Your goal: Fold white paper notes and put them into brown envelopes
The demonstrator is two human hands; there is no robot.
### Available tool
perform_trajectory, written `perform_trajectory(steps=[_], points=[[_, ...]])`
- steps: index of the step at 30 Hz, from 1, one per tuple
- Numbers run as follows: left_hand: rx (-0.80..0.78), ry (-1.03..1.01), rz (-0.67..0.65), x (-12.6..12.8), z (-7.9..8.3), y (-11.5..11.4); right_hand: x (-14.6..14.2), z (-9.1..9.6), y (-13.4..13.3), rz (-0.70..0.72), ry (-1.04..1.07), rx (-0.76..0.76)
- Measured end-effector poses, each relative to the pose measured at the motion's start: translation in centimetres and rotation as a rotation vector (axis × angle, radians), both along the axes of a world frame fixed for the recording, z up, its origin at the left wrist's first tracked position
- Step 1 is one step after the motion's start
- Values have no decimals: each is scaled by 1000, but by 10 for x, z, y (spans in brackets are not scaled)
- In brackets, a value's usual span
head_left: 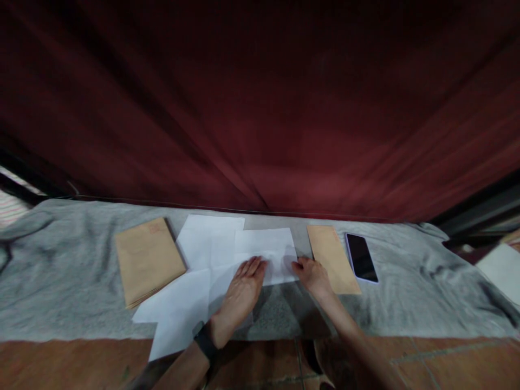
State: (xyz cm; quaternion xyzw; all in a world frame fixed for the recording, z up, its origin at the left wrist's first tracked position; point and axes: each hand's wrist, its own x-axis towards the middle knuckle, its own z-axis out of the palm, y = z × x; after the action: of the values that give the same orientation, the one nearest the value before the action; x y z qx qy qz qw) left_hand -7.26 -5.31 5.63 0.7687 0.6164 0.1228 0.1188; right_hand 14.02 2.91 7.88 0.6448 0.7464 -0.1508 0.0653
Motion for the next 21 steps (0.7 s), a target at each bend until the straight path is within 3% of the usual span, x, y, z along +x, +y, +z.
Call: perform_trajectory(steps=[8,21], points=[[27,30,77,12,7,6,-6,2,4,-45,-45,41],[66,80,140,13,-1,19,-13,-6,17,-63,-43,84]])
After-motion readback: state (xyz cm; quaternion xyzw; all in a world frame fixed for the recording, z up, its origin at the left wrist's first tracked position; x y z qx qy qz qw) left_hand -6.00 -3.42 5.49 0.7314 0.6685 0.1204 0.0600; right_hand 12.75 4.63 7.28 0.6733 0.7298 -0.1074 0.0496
